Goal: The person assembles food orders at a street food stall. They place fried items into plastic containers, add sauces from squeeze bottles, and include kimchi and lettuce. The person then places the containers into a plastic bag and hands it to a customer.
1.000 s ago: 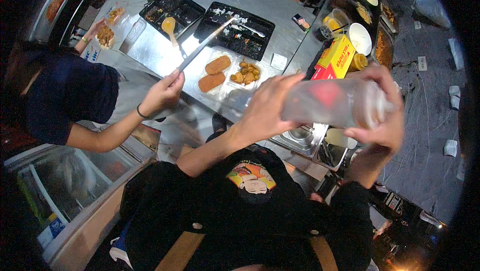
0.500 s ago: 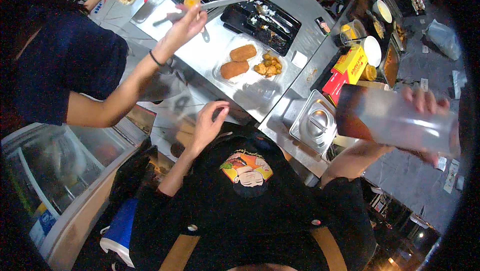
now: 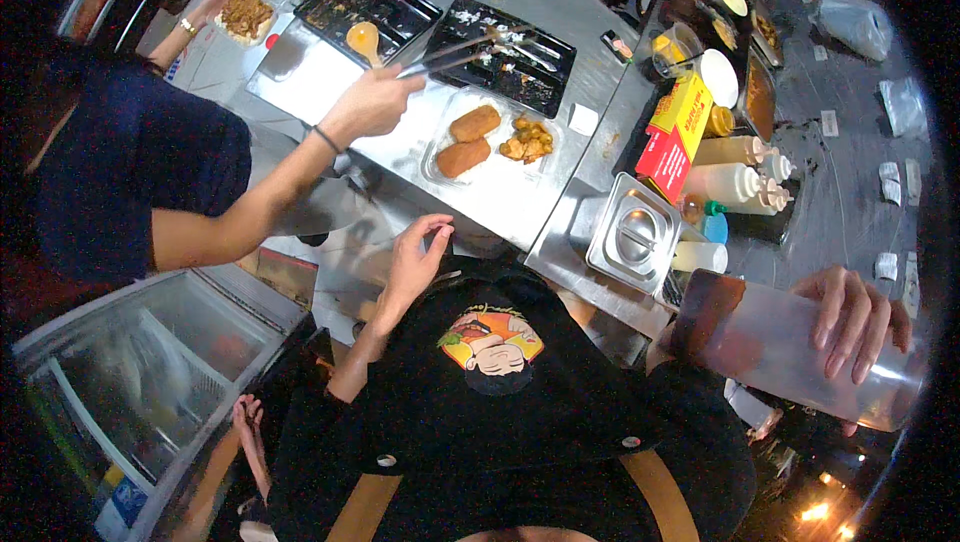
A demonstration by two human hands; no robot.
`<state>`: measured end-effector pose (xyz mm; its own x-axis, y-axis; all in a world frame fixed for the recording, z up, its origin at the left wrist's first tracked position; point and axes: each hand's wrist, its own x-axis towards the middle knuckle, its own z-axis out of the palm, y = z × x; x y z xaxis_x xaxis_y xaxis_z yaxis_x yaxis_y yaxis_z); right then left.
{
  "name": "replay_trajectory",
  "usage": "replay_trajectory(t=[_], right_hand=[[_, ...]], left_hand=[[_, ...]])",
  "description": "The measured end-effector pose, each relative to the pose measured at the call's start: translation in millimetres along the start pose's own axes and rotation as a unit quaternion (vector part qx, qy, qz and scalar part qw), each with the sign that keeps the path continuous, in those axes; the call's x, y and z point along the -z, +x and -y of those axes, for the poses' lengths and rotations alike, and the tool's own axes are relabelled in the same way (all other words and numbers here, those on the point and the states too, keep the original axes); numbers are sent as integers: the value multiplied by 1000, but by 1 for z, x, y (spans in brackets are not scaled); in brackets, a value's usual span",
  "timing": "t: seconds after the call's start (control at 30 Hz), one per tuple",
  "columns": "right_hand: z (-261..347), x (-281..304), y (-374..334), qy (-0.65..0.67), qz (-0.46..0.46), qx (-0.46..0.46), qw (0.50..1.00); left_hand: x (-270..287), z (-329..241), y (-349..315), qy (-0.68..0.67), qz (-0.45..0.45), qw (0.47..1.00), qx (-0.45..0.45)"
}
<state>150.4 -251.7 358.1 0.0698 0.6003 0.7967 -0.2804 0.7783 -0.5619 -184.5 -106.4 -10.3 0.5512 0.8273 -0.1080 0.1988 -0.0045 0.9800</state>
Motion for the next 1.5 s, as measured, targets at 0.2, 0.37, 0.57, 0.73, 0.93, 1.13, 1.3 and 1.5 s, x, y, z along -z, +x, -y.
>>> replay_trajectory(t=[0.2, 0.37, 0.57, 0.73, 0.93, 1.13, 1.3, 1.5], right_hand=[[26, -19, -28, -52, -30, 9, 998], [48, -34, -32, -120, -11, -14, 993], [104, -34, -67, -164, -6, -57, 985], [123, -17, -87, -149, -20, -53, 987], [145, 1, -101, -148, 7, -61, 987], [148, 15, -105, -169, 38, -67, 983], [156, 16, -113, -175, 32, -74, 981], [158, 18, -119, -193, 23, -73, 978]], left_hand=[[-74, -52, 35, 51, 146, 973, -173], [-240, -109, 96, 227, 240, 837, -437], [-254, -106, 135, 223, 319, 823, -413], [-178, -94, 204, -64, 364, 921, -124], [-57, -279, 102, 230, 707, 567, -354], [-153, -223, 75, 274, 458, 668, -519], [-213, -175, 120, 266, 354, 763, -471], [-232, -161, 149, 276, 313, 794, -443]])
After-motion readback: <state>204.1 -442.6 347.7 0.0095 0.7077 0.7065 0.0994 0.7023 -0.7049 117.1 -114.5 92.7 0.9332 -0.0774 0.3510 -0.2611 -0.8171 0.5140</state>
